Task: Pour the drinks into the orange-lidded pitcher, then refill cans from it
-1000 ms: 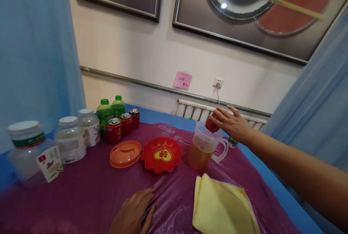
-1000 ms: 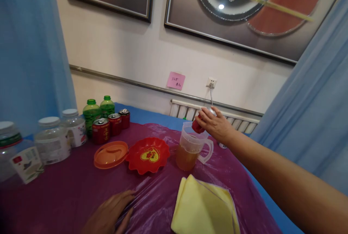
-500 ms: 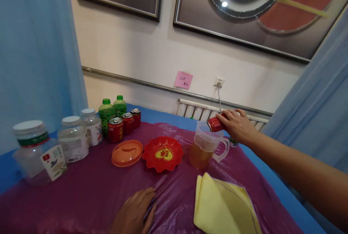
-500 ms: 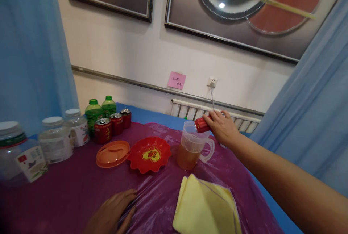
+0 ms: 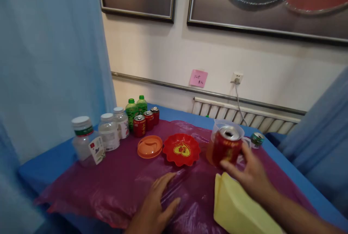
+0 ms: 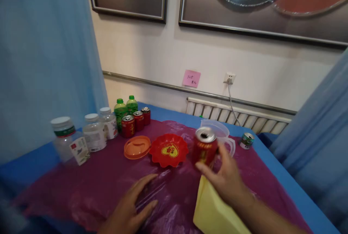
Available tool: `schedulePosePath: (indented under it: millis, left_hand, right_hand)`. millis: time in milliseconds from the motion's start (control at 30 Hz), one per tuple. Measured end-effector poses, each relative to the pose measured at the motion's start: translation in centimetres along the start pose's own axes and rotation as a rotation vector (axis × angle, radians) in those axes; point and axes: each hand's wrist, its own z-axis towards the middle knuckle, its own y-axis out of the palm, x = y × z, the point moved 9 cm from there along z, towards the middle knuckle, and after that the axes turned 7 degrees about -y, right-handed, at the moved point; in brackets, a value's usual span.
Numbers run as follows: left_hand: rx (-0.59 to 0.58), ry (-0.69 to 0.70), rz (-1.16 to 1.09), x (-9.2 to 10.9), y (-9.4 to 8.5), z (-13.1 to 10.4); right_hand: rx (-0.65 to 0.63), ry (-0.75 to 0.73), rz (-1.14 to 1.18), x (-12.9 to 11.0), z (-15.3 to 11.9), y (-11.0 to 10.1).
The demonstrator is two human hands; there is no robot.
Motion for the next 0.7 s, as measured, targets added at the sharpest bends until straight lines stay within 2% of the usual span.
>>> schedulePosePath:
  millis: [133, 200, 267, 367, 433, 500, 567, 633, 700]
  left_hand:
    - [0.021, -0.071, -0.238, 2.7, -1.7, 0.6]
    - [0.057, -0.051, -0.217, 3.6, -2.4, 0.6]
    - [0.070, -0.022, -0.129, 3.8, -3.1, 0.7]
    - [0.075, -0.021, -0.011, 2.8, -5.5, 2.1]
    - [0.153, -0.078, 0.079, 1.4, -8.8, 4.3]
    - [0.317, -0.135, 0.239, 0.0, -13.1, 7.0]
    - [0.392, -0.174, 0.409, -1.3, -16.1, 10.0]
    - [0.402, -0.197, 0.521, -2.6, -17.5, 12.7]
    - [0.399, -0.210, 0.567, -3.7, -18.0, 14.5]
  right_hand:
    - [-0.250, 0.043, 0.221, -3.5, -5.3, 9.9]
    - [-0.345, 0.010, 0.283, -4.9, -6.5, 13.3]
    - [-0.401, -0.006, 0.309, -5.3, -7.2, 15.5]
    - [-0.400, 0.011, 0.261, -3.9, -8.3, 16.8]
    - [-0.381, 0.025, 0.210, -2.4, -9.4, 17.0]
    - [-0.384, 0.036, 0.193, -1.2, -10.7, 17.1]
    - [-0.380, 0.030, 0.195, -0.6, -11.7, 17.1]
    - [-0.365, 0.009, 0.184, -0.4, -12.3, 17.0]
    - [-0.371, -0.028, 0.170, -0.6, -12.6, 17.0]
